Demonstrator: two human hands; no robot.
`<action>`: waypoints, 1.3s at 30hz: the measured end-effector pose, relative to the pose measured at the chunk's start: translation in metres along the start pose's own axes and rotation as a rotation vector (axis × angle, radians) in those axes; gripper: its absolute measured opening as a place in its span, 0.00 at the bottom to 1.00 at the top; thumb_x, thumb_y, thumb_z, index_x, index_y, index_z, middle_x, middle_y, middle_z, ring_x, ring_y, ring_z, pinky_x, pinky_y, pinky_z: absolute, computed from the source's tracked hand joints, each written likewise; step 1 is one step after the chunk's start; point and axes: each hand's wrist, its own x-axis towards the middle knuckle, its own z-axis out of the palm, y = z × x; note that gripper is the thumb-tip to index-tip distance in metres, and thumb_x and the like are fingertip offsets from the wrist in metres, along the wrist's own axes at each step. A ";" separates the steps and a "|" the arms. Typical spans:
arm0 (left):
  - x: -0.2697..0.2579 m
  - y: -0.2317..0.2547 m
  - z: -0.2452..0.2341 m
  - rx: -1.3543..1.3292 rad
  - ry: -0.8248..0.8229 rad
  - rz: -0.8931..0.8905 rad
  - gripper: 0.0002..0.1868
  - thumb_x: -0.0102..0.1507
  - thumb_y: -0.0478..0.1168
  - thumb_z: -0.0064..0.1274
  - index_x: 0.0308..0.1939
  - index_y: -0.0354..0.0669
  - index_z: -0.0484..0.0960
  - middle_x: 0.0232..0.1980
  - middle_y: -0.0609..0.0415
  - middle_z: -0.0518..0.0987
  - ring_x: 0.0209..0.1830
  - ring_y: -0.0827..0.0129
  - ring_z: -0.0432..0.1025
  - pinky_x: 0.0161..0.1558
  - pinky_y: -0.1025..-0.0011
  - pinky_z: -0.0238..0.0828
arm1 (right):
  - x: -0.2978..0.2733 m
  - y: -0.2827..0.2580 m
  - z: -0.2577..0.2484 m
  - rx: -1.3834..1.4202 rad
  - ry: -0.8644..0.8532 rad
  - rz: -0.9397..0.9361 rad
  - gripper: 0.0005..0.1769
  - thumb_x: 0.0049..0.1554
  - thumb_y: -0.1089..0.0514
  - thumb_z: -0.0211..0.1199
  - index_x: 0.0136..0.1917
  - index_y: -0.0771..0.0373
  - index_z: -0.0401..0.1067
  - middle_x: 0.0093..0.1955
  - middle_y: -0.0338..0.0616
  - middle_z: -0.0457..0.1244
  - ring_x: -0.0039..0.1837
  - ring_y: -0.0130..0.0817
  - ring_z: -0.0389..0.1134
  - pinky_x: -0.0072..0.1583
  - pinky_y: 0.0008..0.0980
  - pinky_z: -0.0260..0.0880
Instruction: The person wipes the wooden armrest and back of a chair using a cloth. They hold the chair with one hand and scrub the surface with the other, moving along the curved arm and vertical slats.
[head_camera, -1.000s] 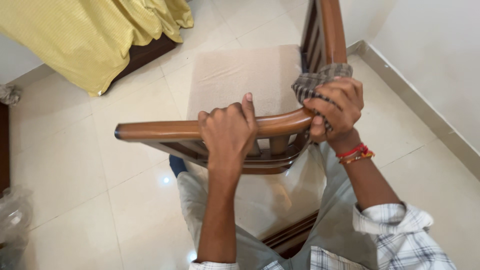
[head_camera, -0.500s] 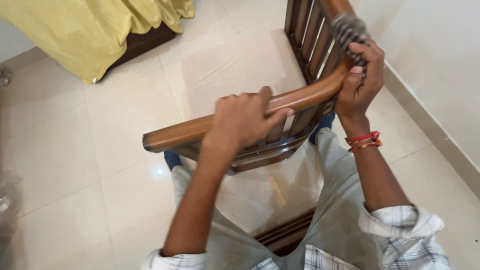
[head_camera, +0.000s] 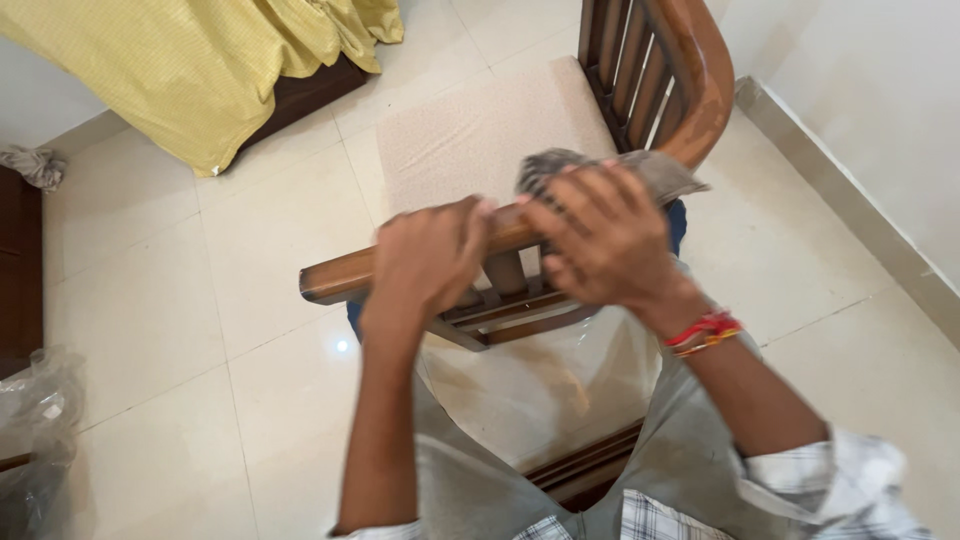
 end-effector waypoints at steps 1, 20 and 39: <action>-0.007 -0.010 -0.007 0.036 -0.003 -0.038 0.29 0.71 0.57 0.31 0.35 0.46 0.86 0.21 0.42 0.80 0.21 0.47 0.76 0.32 0.52 0.70 | 0.001 0.014 -0.006 -0.030 -0.014 0.021 0.25 0.64 0.46 0.49 0.67 0.57 0.74 0.60 0.51 0.66 0.66 0.46 0.67 0.71 0.56 0.62; -0.029 -0.047 0.007 0.192 0.480 0.002 0.17 0.67 0.45 0.47 0.26 0.47 0.83 0.21 0.50 0.78 0.19 0.57 0.72 0.32 0.59 0.67 | 0.076 -0.088 0.028 0.110 0.081 0.280 0.08 0.57 0.54 0.63 0.47 0.57 0.79 0.47 0.39 0.67 0.50 0.40 0.68 0.56 0.43 0.68; -0.030 -0.047 0.021 0.245 0.503 -0.079 0.16 0.64 0.42 0.47 0.24 0.45 0.82 0.19 0.50 0.77 0.17 0.58 0.70 0.31 0.60 0.65 | 0.040 -0.078 0.041 -0.075 0.138 0.475 0.11 0.54 0.55 0.58 0.47 0.59 0.77 0.51 0.45 0.66 0.61 0.49 0.64 0.69 0.53 0.54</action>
